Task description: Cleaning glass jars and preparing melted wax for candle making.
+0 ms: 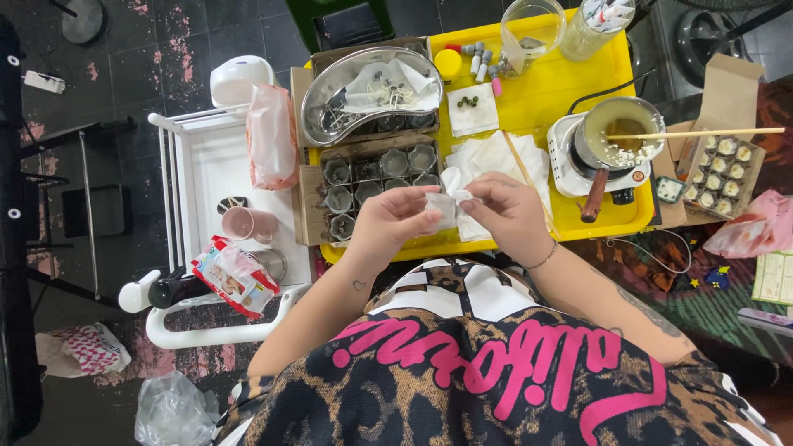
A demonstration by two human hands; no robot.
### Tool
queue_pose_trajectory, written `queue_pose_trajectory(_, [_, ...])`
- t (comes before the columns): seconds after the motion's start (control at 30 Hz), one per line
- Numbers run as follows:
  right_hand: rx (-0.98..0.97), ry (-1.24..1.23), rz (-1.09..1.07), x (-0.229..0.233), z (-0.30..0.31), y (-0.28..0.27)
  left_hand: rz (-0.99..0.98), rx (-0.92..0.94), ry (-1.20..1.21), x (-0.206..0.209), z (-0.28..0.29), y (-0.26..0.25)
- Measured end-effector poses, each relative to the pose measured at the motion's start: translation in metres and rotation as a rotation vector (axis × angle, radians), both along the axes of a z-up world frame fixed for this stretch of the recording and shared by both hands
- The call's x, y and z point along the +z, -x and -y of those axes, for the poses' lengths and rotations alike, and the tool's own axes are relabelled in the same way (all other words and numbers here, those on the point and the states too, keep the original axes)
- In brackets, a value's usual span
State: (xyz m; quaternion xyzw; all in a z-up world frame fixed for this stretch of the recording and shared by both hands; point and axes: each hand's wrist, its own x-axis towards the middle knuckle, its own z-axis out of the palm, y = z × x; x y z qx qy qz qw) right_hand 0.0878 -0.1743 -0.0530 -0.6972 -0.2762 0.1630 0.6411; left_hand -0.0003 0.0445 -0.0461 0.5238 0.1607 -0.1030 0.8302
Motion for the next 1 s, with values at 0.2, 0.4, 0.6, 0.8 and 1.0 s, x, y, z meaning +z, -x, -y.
queue_pose_trajectory(0.2, [-0.080,-0.367,-1.100,-0.036,-0.003,-0.007,0.098,-0.064,-0.289,0.013,0.016,0.007])
queue_pose_trajectory(0.4, [-0.122,-0.448,-0.905,-0.003,-0.010,0.009,0.050,0.120,0.204,-0.014,0.010,0.004])
queue_pose_trajectory(0.6, [-0.074,-0.069,-0.313,-0.030,0.007,0.015,-0.030,0.105,0.318,-0.020,0.008,0.004])
queue_pose_trajectory(0.8, [-0.115,-0.285,-0.733,-0.027,0.000,0.014,-0.042,0.084,0.210,-0.019,0.010,0.007])
queue_pose_trajectory(1.0, [-0.045,-0.385,-1.247,-0.039,-0.006,0.013,0.144,-0.027,-0.323,-0.017,0.030,0.022])
